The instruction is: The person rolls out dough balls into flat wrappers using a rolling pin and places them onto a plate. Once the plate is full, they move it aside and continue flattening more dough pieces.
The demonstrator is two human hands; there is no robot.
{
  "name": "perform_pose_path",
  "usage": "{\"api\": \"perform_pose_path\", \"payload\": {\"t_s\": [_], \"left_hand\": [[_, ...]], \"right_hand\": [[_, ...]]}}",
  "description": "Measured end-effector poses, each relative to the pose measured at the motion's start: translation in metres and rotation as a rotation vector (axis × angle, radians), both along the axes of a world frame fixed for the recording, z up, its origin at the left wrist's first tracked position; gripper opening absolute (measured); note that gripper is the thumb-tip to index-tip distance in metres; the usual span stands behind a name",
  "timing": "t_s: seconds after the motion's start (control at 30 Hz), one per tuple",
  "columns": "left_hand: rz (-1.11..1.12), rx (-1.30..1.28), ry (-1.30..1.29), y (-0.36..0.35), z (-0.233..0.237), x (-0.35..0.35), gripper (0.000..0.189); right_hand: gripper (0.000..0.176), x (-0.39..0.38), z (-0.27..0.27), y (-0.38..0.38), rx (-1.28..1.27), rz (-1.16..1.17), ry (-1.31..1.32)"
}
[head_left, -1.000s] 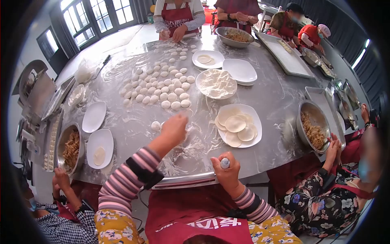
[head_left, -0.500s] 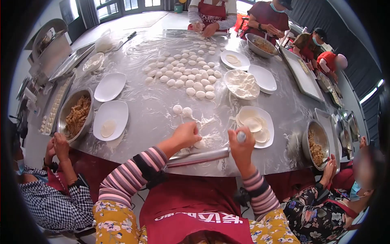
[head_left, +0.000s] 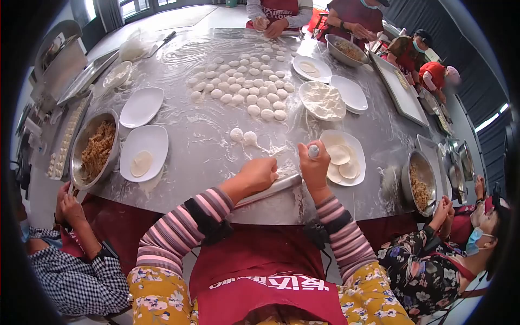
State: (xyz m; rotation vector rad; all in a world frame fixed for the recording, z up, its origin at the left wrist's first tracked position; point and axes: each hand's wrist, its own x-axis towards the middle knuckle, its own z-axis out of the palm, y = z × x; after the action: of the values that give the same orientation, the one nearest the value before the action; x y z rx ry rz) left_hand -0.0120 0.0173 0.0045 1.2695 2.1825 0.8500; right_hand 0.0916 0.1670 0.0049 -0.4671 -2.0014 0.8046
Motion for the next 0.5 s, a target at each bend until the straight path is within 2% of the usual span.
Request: {"api": "perform_pose_path", "payload": {"t_s": [0.03, 0.1, 0.17, 0.2, 0.3, 0.37, 0.4, 0.47, 0.5], "left_hand": [[-0.042, -0.009, 0.022, 0.000, -0.002, -0.005, 0.014], [-0.075, -0.020, -0.022, -0.009, -0.001, -0.010, 0.015], [-0.052, -0.036, -0.175, -0.018, 0.000, -0.010, 0.013], [-0.082, -0.031, -0.185, -0.018, -0.005, -0.009, 0.014], [-0.036, -0.004, -0.057, -0.005, 0.005, 0.000, 0.014], [-0.014, -0.005, -0.013, 0.000, 0.004, -0.002, 0.014], [-0.075, -0.018, 0.002, -0.001, 0.002, -0.005, 0.014], [-0.120, 0.018, -0.014, -0.009, -0.004, -0.009, 0.013], [-0.109, 0.025, -0.014, -0.011, -0.005, -0.012, 0.013]], "right_hand": [[0.021, -0.001, 0.002, 0.000, -0.023, 0.008, -0.011], [0.021, 0.030, -0.007, -0.001, 0.099, 0.022, 0.030], [0.020, 0.053, -0.012, -0.007, -0.279, 0.059, -0.012], [0.020, 0.047, -0.016, -0.005, -0.292, 0.058, -0.016], [0.021, -0.003, -0.009, 0.006, 0.040, 0.005, 0.050], [0.021, -0.011, -0.001, 0.004, -0.060, 0.049, -0.013], [0.021, -0.004, 0.003, 0.003, -0.057, 0.048, -0.006], [0.021, 0.023, 0.003, -0.002, 0.115, 0.007, 0.034], [0.021, 0.033, -0.003, -0.002, 0.122, 0.018, 0.034]]}}
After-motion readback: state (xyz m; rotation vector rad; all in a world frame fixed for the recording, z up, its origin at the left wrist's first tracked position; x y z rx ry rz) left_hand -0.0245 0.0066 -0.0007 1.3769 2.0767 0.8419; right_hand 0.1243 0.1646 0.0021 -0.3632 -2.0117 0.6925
